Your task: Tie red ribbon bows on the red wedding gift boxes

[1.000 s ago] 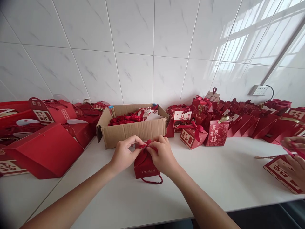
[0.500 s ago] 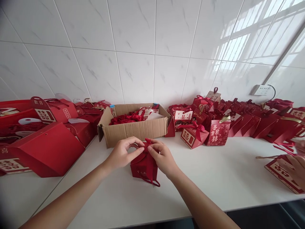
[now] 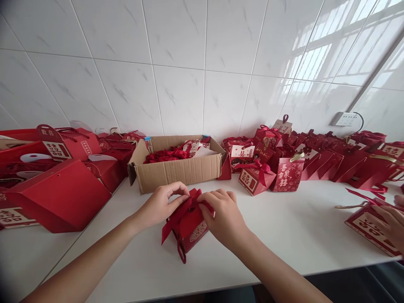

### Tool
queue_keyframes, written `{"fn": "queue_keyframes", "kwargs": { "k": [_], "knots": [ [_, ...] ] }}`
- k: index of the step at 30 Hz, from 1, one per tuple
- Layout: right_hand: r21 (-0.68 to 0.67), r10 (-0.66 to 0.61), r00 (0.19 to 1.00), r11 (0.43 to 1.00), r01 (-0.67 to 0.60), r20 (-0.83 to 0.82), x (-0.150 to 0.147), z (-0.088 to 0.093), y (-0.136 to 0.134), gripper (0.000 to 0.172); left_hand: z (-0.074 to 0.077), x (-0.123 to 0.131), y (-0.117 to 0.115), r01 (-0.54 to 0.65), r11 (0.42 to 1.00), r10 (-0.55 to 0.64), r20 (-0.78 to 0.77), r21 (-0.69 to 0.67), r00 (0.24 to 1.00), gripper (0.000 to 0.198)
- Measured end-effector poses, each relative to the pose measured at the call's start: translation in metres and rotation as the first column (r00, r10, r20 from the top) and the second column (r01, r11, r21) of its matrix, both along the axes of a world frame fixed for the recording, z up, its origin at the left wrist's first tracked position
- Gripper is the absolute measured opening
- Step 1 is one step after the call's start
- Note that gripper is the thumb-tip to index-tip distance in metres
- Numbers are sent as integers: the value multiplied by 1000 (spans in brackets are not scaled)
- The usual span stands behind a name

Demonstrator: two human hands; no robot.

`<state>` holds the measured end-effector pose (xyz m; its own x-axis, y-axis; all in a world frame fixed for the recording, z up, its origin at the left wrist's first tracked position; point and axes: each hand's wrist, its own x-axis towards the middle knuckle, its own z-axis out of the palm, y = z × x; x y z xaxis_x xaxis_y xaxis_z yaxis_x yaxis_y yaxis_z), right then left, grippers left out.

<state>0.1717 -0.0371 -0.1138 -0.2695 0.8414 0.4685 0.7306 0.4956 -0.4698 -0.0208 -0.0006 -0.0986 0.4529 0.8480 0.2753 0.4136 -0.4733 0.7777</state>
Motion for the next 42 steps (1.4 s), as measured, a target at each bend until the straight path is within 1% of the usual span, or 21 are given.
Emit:
{"fn": "queue_keyframes", "kwargs": {
  "k": [2, 3, 4, 5, 8, 10, 12, 14, 16, 17, 19, 21, 22, 25, 28, 30, 34, 36, 39, 40, 42],
  "knots": [
    [97, -27, 996, 995, 19, 82, 3, 6, -4, 15, 2, 0, -1, 20, 1000, -20, -23, -17, 1000, 13],
    [120, -26, 994, 993, 13, 108, 5, 10, -6, 13, 2, 0, -1, 26, 999, -27, -31, -19, 999, 13],
    [109, -15, 993, 994, 2, 121, 6, 14, -7, 8, 3, 0, -2, 30, 999, -30, -39, -17, 999, 13],
    [63, 0, 993, 998, -7, 118, 8, 19, -8, 4, 3, 0, -2, 32, 999, -32, -46, -12, 998, 14],
    [-151, 6, 1000, 989, -3, 19, 10, 29, -4, 20, 5, -2, -2, 32, 999, -32, -49, 12, 998, 13],
    [-231, -25, 997, 973, 6, -79, 10, 31, 4, 26, 6, -3, -2, 44, 999, -43, -50, 23, 998, 13],
    [-273, 5, 985, 961, -52, -172, 8, 28, 13, 26, 8, -4, -1, 64, 997, -62, -60, 37, 996, 13],
    [-281, 87, 968, 947, -154, -237, 6, 24, 20, 23, 10, -5, -1, 78, 995, -73, -73, 69, 995, 12],
    [-203, 193, 953, 949, -242, -233, 5, 19, 22, 17, 11, -6, 1, 83, 991, -73, -92, 107, 993, 11],
    [-143, 247, 949, 950, -276, -195, 6, 17, 22, 18, 12, -6, 2, 85, 989, -73, -104, 120, 992, 10],
    [-20, 335, 941, 942, -336, -47, 7, 13, 20, 29, 13, -7, 4, 89, 988, -72, -136, 128, 988, 11],
    [74, 357, 925, 927, -369, 132, 9, 9, 19, 39, 15, -8, 6, 93, 986, -69, -172, 138, 983, 12],
    [109, 348, 915, 921, -374, 205, 10, 7, 18, 41, 16, -9, 8, 99, 984, -69, -196, 148, 978, 14],
    [152, 324, 886, 909, -389, 332, 11, 3, 19, 38, 19, -10, 13, 126, 973, -64, -293, 196, 954, 23],
    [131, 335, 868, 905, -405, 366, 12, 2, 20, 37, 22, -11, 16, 124, 965, -33, -360, 232, 932, 28],
    [105, 352, 865, 906, -411, 357, 13, 2, 20, 38, 23, -11, 18, 122, 969, -37, -358, 215, 933, 25],
    [60, 394, 865, 900, -431, 310, 14, 1, 20, 39, 25, -12, 17, 170, 981, -134, -312, 90, 940, 17],
    [49, 418, 863, 893, -448, 282, 15, 0, 21, 37, 27, -12, 17, 205, 979, -187, -339, 17, 922, 14],
    [35, 447, 857, 882, -471, 255, 15, 0, 23, 36, 30, -10, 17, 250, 966, -257, -412, -72, 874, 11],
    [28, 454, 855, 879, -475, 250, 15, 0, 24, 37, 30, -9, 18, 259, 962, -272, -420, -90, 866, 10],
    [6, 470, 848, 874, -486, 244, 15, 1, 25, 39, 29, -7, 20, 268, 958, -285, -397, -99, 872, 13]
  ]
}}
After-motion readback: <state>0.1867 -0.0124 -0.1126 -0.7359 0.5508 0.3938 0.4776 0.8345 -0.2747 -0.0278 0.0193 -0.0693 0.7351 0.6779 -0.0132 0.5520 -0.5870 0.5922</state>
